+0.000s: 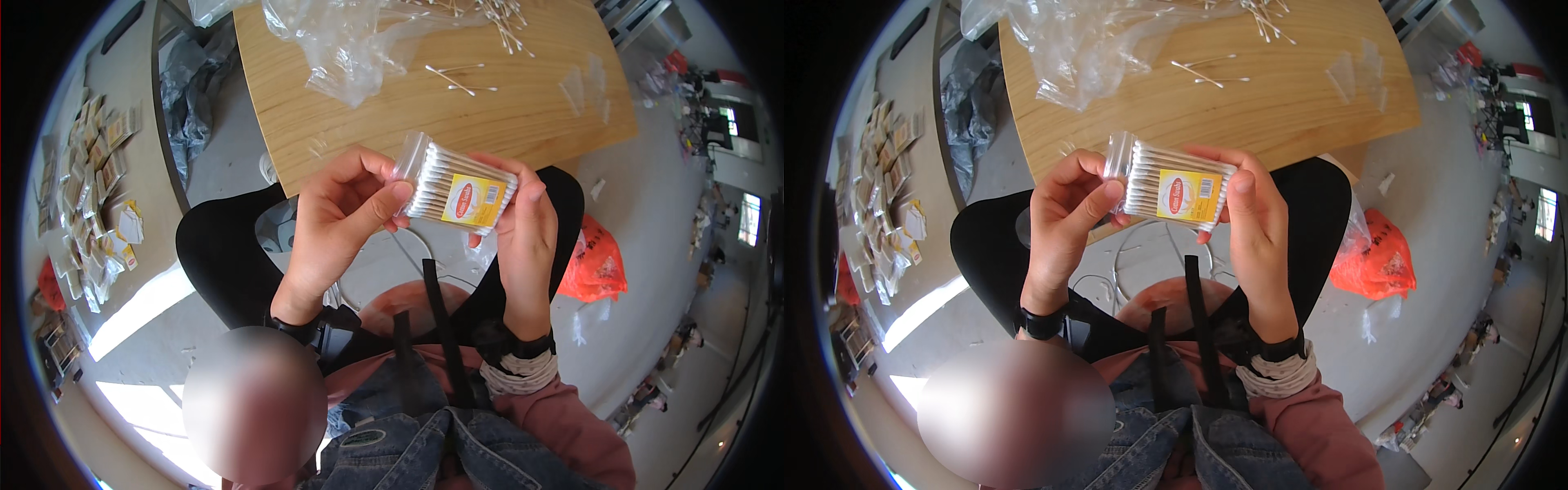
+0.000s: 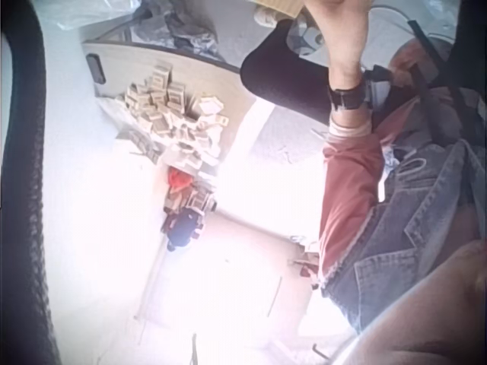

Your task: The person is packaging cotton swabs into small plastic bags.

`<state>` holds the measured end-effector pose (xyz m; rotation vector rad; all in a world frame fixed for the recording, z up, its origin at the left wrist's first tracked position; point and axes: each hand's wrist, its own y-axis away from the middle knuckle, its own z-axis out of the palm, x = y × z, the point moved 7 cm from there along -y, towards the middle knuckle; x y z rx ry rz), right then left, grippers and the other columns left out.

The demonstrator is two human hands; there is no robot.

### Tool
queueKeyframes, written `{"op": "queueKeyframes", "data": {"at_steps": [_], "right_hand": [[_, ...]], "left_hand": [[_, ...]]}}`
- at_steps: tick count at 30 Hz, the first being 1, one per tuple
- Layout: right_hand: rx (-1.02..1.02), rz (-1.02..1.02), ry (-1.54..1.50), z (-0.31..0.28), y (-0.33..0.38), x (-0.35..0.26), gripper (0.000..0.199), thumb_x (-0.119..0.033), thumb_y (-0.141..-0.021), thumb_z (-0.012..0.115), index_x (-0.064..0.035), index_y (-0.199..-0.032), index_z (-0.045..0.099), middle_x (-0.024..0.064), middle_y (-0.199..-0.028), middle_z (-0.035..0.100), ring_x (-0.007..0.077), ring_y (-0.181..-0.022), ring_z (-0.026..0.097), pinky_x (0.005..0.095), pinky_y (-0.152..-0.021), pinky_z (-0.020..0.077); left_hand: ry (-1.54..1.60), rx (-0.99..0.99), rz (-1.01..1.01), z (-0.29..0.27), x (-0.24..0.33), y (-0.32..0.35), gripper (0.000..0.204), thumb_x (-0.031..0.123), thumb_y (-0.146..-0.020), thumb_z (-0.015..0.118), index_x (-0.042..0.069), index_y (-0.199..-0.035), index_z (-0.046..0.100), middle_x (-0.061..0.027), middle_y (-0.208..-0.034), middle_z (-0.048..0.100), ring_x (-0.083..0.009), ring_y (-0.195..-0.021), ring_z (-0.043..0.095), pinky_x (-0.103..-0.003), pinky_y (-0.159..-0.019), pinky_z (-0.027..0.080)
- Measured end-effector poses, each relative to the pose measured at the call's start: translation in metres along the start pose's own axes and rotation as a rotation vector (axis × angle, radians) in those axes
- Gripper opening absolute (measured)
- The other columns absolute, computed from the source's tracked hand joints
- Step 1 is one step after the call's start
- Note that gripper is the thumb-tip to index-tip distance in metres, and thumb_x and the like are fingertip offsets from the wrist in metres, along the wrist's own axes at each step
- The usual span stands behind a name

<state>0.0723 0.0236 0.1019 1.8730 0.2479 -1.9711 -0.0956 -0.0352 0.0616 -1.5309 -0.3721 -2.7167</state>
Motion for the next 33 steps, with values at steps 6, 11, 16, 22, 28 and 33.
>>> {"op": "queueKeyframes", "data": {"at_steps": [6, 11, 16, 22, 28, 33], "right_hand": [[0.272, -0.072, 0.088, 0.000, -0.002, 0.002, 0.028, -0.031, -0.105, 0.049, -0.0042, -0.103, 0.056, 0.0027, -0.078, 0.061, 0.0062, -0.057, 0.056, 0.0201, -0.046, 0.0410], [0.439, -0.139, 0.123, -0.006, 0.001, 0.006, 0.035, -0.038, -0.106, 0.046, -0.0076, -0.090, 0.053, -0.0031, -0.065, 0.050, 0.0020, -0.046, 0.041, 0.0197, -0.038, 0.0297], [0.447, -0.189, 0.083, -0.002, 0.002, 0.009, 0.034, -0.038, -0.106, 0.046, -0.0084, -0.090, 0.052, -0.0036, -0.065, 0.049, 0.0011, -0.046, 0.040, 0.0196, -0.038, 0.0278], [0.447, -0.283, 0.113, -0.007, 0.005, 0.012, 0.023, -0.028, -0.103, 0.056, -0.0061, -0.095, 0.053, -0.0036, -0.072, 0.049, 0.0009, -0.052, 0.041, 0.0186, -0.042, 0.0300], [0.477, -0.331, 0.214, 0.001, 0.006, 0.000, 0.023, -0.027, -0.103, 0.057, -0.0054, -0.094, 0.053, -0.0035, -0.072, 0.049, 0.0008, -0.054, 0.040, 0.0182, -0.044, 0.0302], [0.474, -0.108, 0.116, 0.000, -0.002, 0.008, 0.030, -0.033, -0.104, 0.054, -0.0068, -0.089, 0.054, -0.0054, -0.068, 0.047, -0.0003, -0.052, 0.039, 0.0186, -0.043, 0.0282]], "left_hand": [[-0.041, -0.043, 0.041, 0.018, -0.002, 0.007, 0.012, 0.002, -0.092, 0.069, 0.001, -0.100, 0.060, -0.0026, -0.091, 0.066, -0.0085, -0.080, 0.065, -0.023, -0.071, 0.052], [-0.150, -0.032, 0.145, 0.027, -0.003, 0.012, 0.016, 0.001, -0.089, 0.072, 0.000, -0.100, 0.060, -0.0031, -0.092, 0.064, -0.0103, -0.084, 0.065, -0.024, -0.076, 0.053], [-0.345, 0.080, 0.621, 0.030, 0.016, 0.021, 0.024, -0.011, -0.081, 0.071, 0.001, -0.100, 0.061, -0.0088, -0.096, 0.063, -0.0162, -0.079, 0.060, -0.028, -0.068, 0.050], [-0.510, 0.088, 0.543, 0.033, 0.014, 0.023, 0.025, -0.012, -0.080, 0.072, -0.001, -0.100, 0.063, -0.0121, -0.104, 0.059, -0.0155, -0.092, 0.059, -0.027, -0.078, 0.051], [-0.387, 0.197, 0.449, 0.026, 0.002, 0.019, 0.027, -0.006, -0.077, 0.078, 0.000, -0.100, 0.065, -0.0096, -0.103, 0.062, -0.0142, -0.086, 0.059, -0.026, -0.071, 0.050], [-0.309, 0.213, 0.456, 0.023, 0.004, 0.019, 0.028, -0.003, -0.075, 0.080, 0.002, -0.098, 0.066, -0.0084, -0.099, 0.065, -0.0151, -0.080, 0.060, -0.026, -0.065, 0.050]]}}
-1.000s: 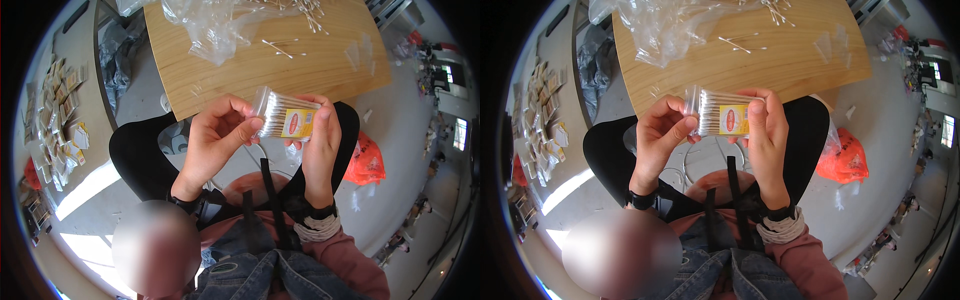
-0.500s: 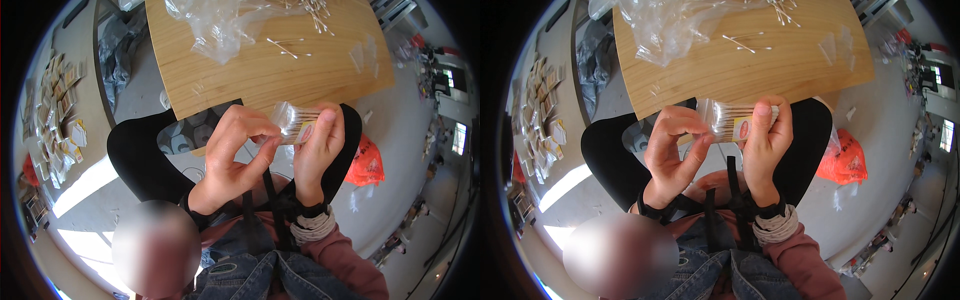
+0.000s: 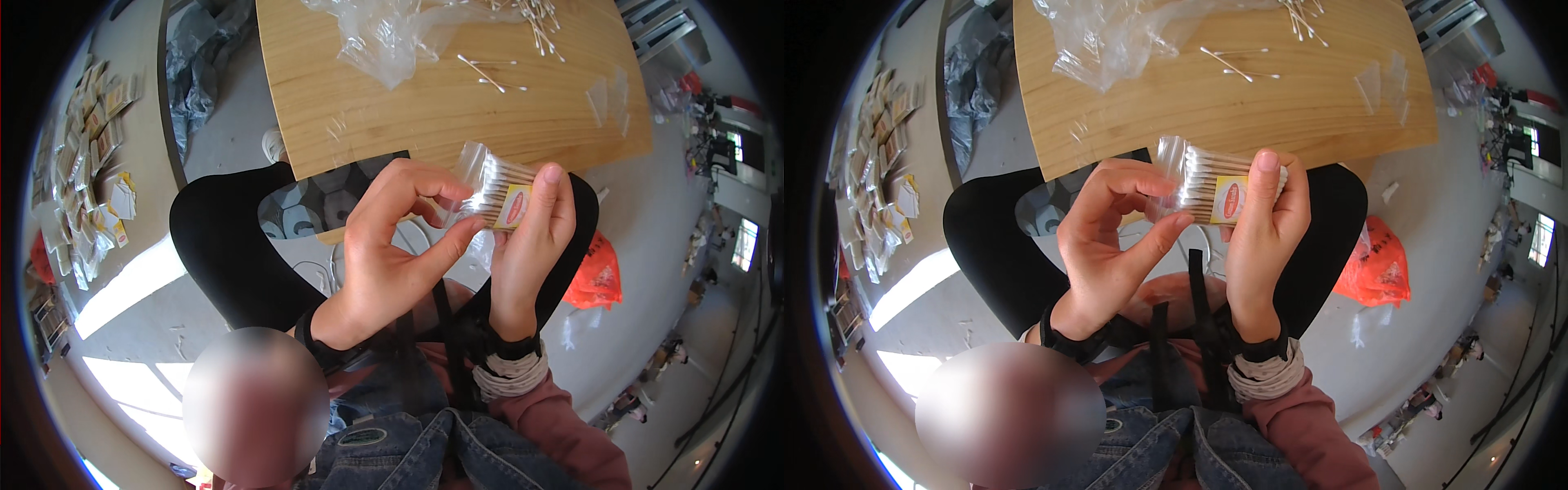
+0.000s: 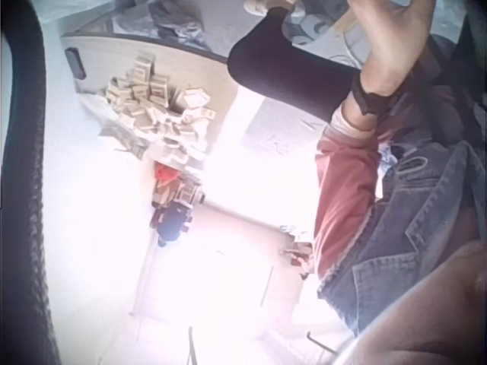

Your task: The person is packaging cotton swabs into small plastic bags.

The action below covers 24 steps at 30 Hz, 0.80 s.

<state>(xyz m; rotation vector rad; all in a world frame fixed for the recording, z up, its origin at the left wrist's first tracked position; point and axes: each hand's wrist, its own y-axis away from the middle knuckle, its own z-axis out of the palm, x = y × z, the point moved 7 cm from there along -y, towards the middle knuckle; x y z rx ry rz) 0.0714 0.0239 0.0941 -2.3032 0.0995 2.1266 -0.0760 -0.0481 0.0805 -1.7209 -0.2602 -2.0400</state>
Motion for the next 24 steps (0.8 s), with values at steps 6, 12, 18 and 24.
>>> {"op": "queueKeyframes", "data": {"at_steps": [6, 12, 18, 24], "right_hand": [[-0.013, 0.077, -0.012, 0.001, 0.000, 0.003, 0.036, -0.039, -0.104, 0.052, -0.0091, -0.084, 0.053, -0.0068, -0.064, 0.046, -0.0006, -0.049, 0.038, 0.0186, -0.040, 0.0259], [-0.127, 0.337, -0.176, 0.008, 0.002, 0.017, 0.039, -0.041, -0.105, 0.049, -0.0090, -0.083, 0.057, -0.0050, -0.065, 0.052, -0.0004, -0.046, 0.039, 0.0197, -0.037, 0.0237], [-0.124, 0.231, -0.134, 0.005, 0.002, 0.012, 0.039, -0.041, -0.104, 0.049, -0.0079, -0.086, 0.058, -0.0048, -0.067, 0.053, 0.0000, -0.047, 0.040, 0.0193, -0.037, 0.0247], [-0.056, 0.124, -0.051, 0.003, 0.004, -0.002, 0.033, -0.038, -0.104, 0.052, -0.0088, -0.090, 0.054, -0.0057, -0.065, 0.047, -0.0005, -0.048, 0.039, 0.0194, -0.039, 0.0261]], "left_hand": [[0.005, -0.100, -0.011, 0.001, -0.001, 0.002, 0.036, -0.011, -0.076, 0.077, -0.001, -0.107, 0.062, -0.0098, -0.110, 0.061, -0.0138, -0.095, 0.060, -0.027, -0.078, 0.050], [0.031, -0.036, 0.039, 0.000, 0.002, 0.001, 0.034, -0.006, -0.072, 0.079, 0.001, -0.102, 0.067, -0.0081, -0.100, 0.065, -0.0144, -0.079, 0.060, -0.025, -0.065, 0.050], [0.046, -0.035, 0.057, -0.001, 0.001, 0.000, 0.035, -0.007, -0.071, 0.079, 0.001, -0.103, 0.066, -0.0083, -0.101, 0.064, -0.0155, -0.086, 0.061, -0.025, -0.068, 0.052], [0.045, -0.043, 0.033, 0.000, 0.000, 0.000, 0.035, -0.007, -0.073, 0.078, 0.001, -0.105, 0.065, -0.0090, -0.104, 0.063, -0.0151, -0.089, 0.062, -0.025, -0.071, 0.053]]}}
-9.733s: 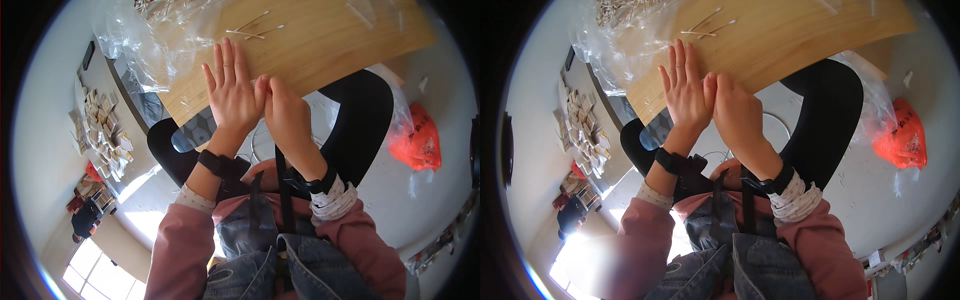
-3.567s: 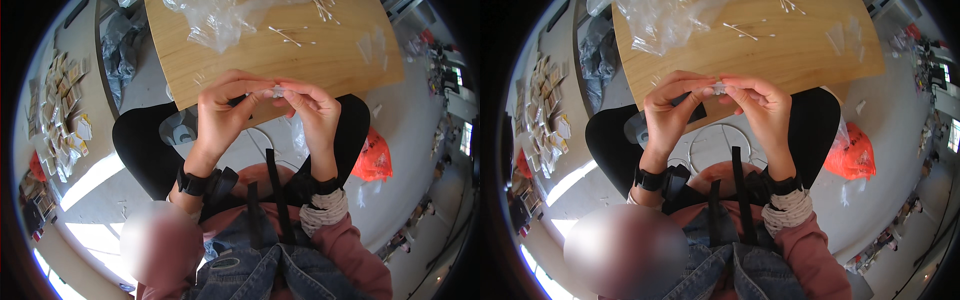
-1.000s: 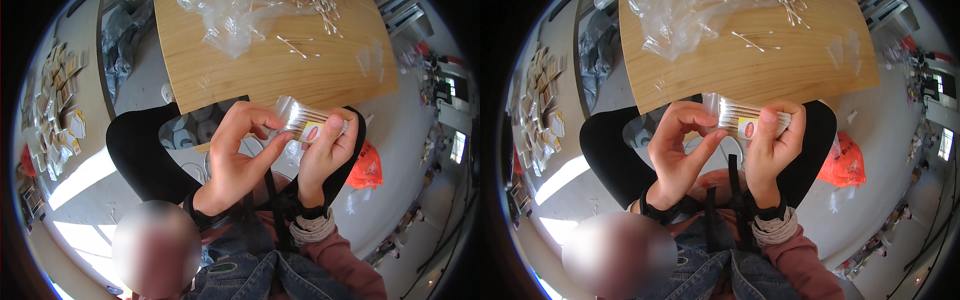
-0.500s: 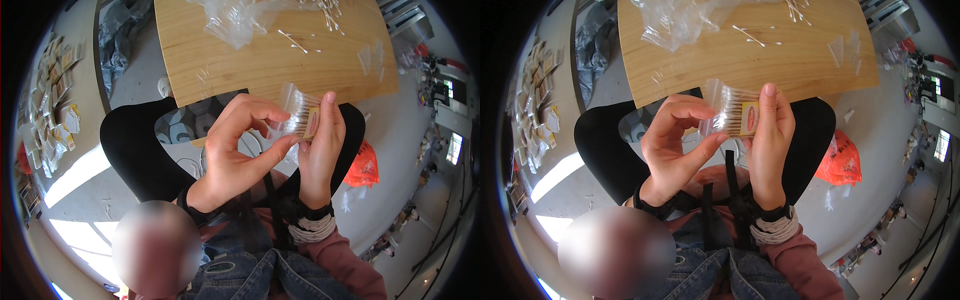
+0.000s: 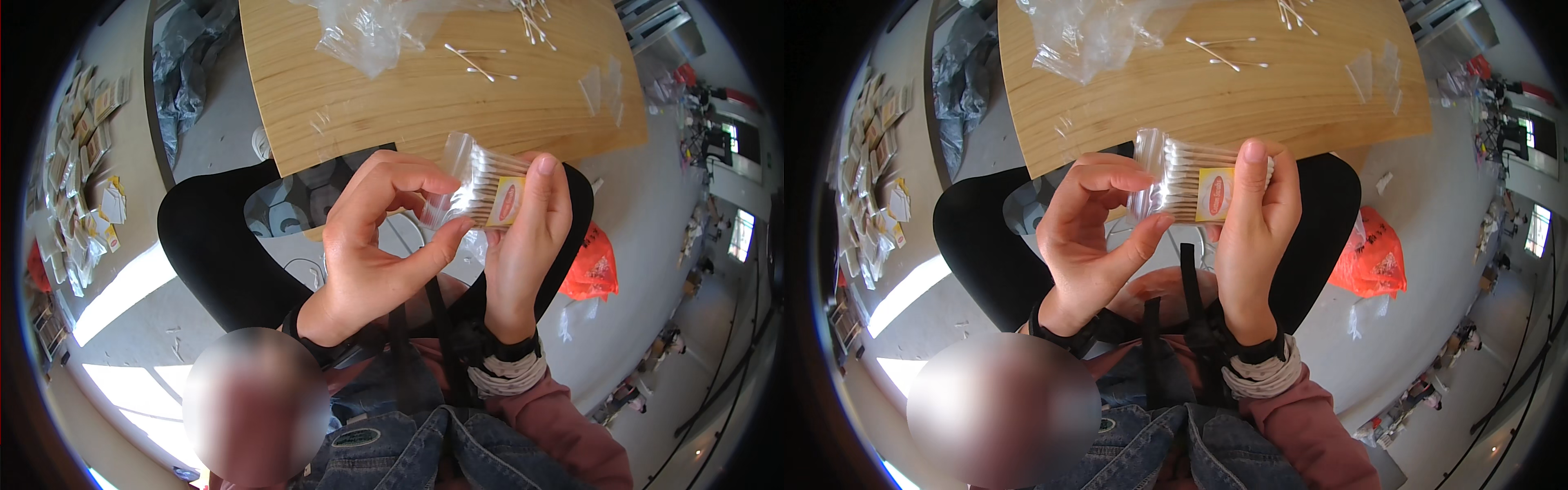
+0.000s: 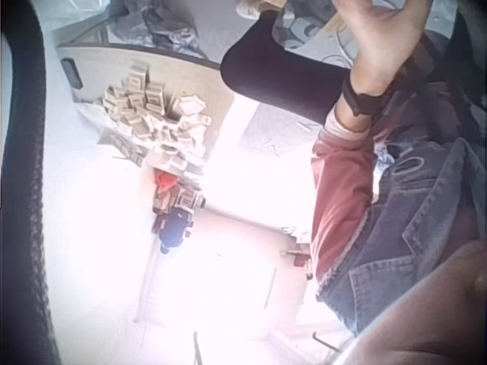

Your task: The person is packaging cotton swabs into small plastic bags.

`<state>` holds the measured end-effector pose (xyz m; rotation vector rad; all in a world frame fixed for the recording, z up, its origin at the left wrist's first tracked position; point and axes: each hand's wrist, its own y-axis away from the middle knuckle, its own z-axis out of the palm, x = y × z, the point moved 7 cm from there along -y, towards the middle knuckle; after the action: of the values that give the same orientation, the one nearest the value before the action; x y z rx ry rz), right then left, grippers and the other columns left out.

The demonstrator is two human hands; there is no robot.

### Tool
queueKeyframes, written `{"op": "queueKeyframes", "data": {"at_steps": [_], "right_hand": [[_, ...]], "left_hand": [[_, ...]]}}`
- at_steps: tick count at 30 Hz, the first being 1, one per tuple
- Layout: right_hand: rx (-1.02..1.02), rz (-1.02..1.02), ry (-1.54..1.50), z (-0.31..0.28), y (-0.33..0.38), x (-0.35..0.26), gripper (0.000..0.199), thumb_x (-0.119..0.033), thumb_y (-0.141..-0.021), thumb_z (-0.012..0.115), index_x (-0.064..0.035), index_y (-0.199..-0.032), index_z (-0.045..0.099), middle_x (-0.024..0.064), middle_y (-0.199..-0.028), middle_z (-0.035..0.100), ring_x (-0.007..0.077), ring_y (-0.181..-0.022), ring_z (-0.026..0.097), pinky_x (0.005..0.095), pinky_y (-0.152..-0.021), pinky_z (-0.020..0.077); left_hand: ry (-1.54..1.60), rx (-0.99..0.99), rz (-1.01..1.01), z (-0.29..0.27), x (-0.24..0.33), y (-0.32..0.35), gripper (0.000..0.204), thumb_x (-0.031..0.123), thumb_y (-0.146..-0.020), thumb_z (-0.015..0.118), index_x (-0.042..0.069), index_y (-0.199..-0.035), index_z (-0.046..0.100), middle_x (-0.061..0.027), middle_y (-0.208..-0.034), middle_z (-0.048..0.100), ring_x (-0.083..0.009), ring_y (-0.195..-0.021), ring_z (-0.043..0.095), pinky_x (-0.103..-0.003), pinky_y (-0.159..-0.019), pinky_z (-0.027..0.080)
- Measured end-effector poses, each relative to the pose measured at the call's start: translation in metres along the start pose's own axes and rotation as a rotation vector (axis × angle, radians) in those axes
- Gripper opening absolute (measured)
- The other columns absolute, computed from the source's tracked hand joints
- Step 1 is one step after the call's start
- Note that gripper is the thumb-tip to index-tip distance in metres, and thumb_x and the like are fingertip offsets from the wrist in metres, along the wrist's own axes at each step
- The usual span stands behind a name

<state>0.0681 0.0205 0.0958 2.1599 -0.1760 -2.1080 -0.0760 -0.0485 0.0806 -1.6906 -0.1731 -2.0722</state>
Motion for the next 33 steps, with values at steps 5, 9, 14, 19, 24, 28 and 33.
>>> {"op": "queueKeyframes", "data": {"at_steps": [5, 9, 14, 19, 24, 28, 33], "right_hand": [[0.105, -0.081, 0.068, -0.006, 0.005, -0.006, 0.026, -0.033, -0.104, 0.053, -0.0076, -0.096, 0.054, -0.0053, -0.072, 0.048, -0.0004, -0.052, 0.039, 0.0181, -0.041, 0.0275], [0.074, -0.159, 0.069, -0.004, 0.007, -0.010, 0.022, -0.028, -0.104, 0.054, -0.0071, -0.097, 0.053, -0.0045, -0.075, 0.049, -0.0004, -0.053, 0.039, 0.0177, -0.042, 0.0285], [0.037, -0.268, 0.110, -0.001, 0.012, -0.015, 0.018, -0.022, -0.104, 0.052, -0.0041, -0.103, 0.050, -0.0015, -0.081, 0.050, 0.0005, -0.056, 0.040, 0.0177, -0.046, 0.0316], [0.024, -0.378, 0.194, -0.004, 0.015, -0.006, 0.021, -0.021, -0.103, 0.054, -0.0009, -0.105, 0.049, 0.0023, -0.089, 0.051, 0.0040, -0.067, 0.045, 0.0196, -0.057, 0.0381], [0.064, -0.742, 0.433, 0.005, 0.016, -0.017, 0.028, -0.030, -0.105, 0.049, -0.0022, -0.104, 0.049, 0.0029, -0.085, 0.054, 0.0047, -0.060, 0.049, 0.0195, -0.045, 0.0369], [0.041, -0.592, 0.397, 0.005, 0.019, -0.013, 0.024, -0.025, -0.103, 0.053, -0.0008, -0.105, 0.048, 0.0047, -0.091, 0.054, 0.0070, -0.072, 0.051, 0.0215, -0.058, 0.0408], [0.050, -0.416, 0.354, 0.002, 0.015, -0.004, 0.021, -0.020, -0.103, 0.055, 0.0002, -0.106, 0.048, 0.0055, -0.092, 0.053, 0.0097, -0.079, 0.051, 0.0245, -0.070, 0.0448]], "left_hand": [[-0.010, -0.020, 0.010, 0.001, 0.001, 0.000, 0.034, -0.006, -0.074, 0.078, 0.001, -0.104, 0.065, -0.0091, -0.104, 0.063, -0.0138, -0.088, 0.061, -0.025, -0.071, 0.052], [0.008, -0.004, -0.028, 0.000, -0.002, 0.001, 0.032, -0.005, -0.075, 0.079, 0.001, -0.103, 0.065, -0.0093, -0.105, 0.063, -0.0130, -0.087, 0.061, -0.025, -0.070, 0.052], [0.049, 0.009, -0.080, -0.001, -0.005, 0.001, 0.029, -0.005, -0.077, 0.078, 0.001, -0.102, 0.065, -0.0086, -0.105, 0.063, -0.0128, -0.089, 0.062, -0.025, -0.072, 0.052], [0.113, 0.070, -0.216, -0.002, -0.013, 0.003, 0.023, -0.006, -0.080, 0.076, 0.000, -0.100, 0.066, -0.0071, -0.106, 0.063, -0.0125, -0.093, 0.063, -0.025, -0.074, 0.052], [0.173, 0.127, -0.330, -0.003, -0.020, 0.005, 0.020, -0.005, -0.081, 0.075, -0.002, -0.099, 0.066, -0.0056, -0.103, 0.064, -0.0105, -0.093, 0.063, -0.024, -0.075, 0.052], [0.268, 0.134, -0.463, -0.004, -0.029, 0.007, 0.020, -0.004, -0.081, 0.076, -0.002, -0.099, 0.066, -0.0042, -0.100, 0.065, -0.0092, -0.089, 0.063, -0.023, -0.076, 0.052], [0.317, 0.134, -0.495, -0.005, -0.030, 0.007, 0.019, -0.004, -0.081, 0.077, -0.002, -0.097, 0.067, -0.0043, -0.100, 0.065, -0.0096, -0.089, 0.064, -0.024, -0.076, 0.053]]}}
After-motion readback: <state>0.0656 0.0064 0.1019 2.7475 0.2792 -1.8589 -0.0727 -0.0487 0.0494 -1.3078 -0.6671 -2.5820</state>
